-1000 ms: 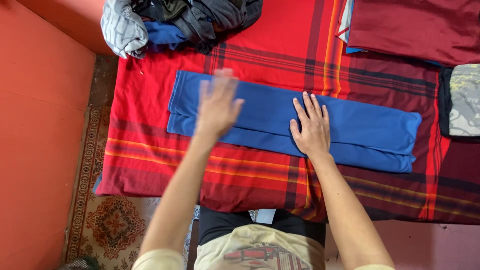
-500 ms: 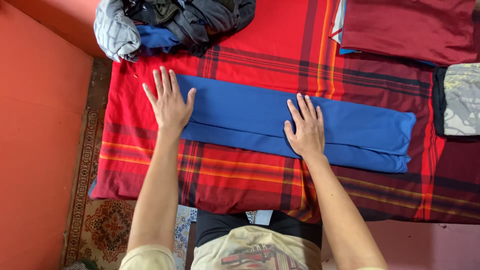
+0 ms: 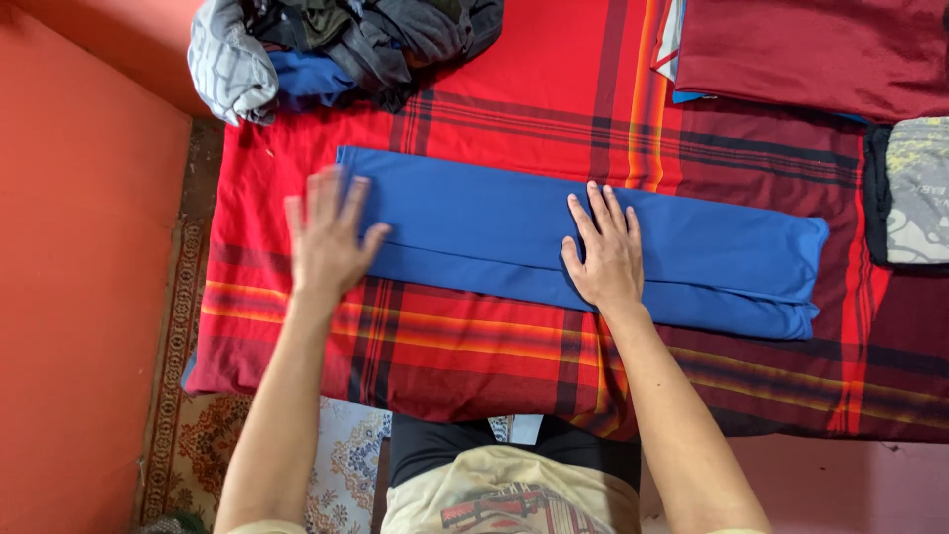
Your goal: Folding a blue t-shirt on a bed.
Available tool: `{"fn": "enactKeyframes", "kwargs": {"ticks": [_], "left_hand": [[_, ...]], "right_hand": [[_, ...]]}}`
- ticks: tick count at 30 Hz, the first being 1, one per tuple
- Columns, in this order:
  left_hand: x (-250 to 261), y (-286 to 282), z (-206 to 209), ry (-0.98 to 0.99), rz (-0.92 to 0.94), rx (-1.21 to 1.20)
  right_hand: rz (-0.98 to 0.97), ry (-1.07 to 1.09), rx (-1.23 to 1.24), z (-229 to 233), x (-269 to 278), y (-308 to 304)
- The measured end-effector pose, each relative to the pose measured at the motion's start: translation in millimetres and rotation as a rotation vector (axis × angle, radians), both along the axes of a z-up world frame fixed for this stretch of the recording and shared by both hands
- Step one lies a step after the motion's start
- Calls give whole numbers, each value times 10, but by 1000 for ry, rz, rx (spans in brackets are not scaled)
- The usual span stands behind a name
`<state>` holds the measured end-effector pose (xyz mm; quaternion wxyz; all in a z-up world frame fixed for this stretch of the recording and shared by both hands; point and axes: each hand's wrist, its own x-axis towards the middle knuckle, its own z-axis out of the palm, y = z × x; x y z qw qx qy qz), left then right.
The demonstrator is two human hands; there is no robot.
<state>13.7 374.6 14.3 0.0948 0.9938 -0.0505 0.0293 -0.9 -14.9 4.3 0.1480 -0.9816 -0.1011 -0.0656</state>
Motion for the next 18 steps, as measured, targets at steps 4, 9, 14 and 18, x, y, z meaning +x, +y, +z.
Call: {"fn": "enactKeyframes", "kwargs": {"ticks": [4,9,14,18], "left_hand": [[106,-231,-15,-134,114,165],[161,-1100,-165,-177,-184,-131],[163,-1274,-235,-127,-57,-139],[157,-1294,-195,-111,-34,-154]], "right_hand": [[-7,3,8,3,-9,7],[-2,10,-13,-25,-23,-7],[-29,17,-52,-39,-19,53],[-40,-18,-95,-189,37,304]]}}
